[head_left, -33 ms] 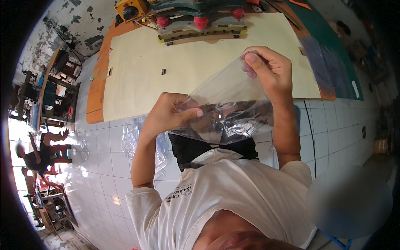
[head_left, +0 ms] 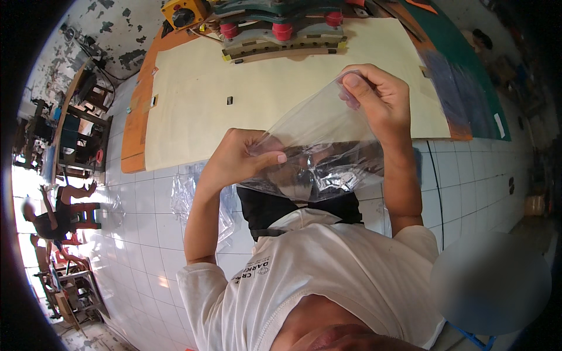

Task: The person aligns a transparent plastic sheet on a table and folds its edges and corners by hand to form a clear box.

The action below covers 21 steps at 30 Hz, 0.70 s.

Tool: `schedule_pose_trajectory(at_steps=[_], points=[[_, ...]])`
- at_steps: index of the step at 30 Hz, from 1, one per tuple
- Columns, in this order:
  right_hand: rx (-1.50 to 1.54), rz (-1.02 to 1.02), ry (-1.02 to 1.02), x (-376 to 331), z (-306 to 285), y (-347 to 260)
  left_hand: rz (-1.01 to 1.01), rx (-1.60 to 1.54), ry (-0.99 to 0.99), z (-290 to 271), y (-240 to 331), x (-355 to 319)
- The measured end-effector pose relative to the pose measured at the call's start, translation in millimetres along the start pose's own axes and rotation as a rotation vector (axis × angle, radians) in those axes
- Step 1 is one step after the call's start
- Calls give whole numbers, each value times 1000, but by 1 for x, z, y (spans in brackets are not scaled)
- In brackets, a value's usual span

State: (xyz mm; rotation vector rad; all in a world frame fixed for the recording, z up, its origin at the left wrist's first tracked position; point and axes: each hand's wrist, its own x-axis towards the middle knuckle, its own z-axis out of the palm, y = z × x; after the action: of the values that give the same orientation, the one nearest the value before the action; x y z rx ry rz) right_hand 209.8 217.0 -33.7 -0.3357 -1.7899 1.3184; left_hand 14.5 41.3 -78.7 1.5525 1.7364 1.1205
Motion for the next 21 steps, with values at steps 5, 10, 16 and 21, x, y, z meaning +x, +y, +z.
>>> schedule_pose_trajectory(at_steps=[5,10,16,21], points=[[-58,-53,-4,2,5,-7,-2,-80,21,4,12,7],[-61,-40,18,2,8,-7,-73,-56,0,3,9,5],[-91,-45,-29,5,15,-4,9,-155,33,8,28,14],[-299,-218,-62,1,21,3,-93,-82,17,8,30,17]])
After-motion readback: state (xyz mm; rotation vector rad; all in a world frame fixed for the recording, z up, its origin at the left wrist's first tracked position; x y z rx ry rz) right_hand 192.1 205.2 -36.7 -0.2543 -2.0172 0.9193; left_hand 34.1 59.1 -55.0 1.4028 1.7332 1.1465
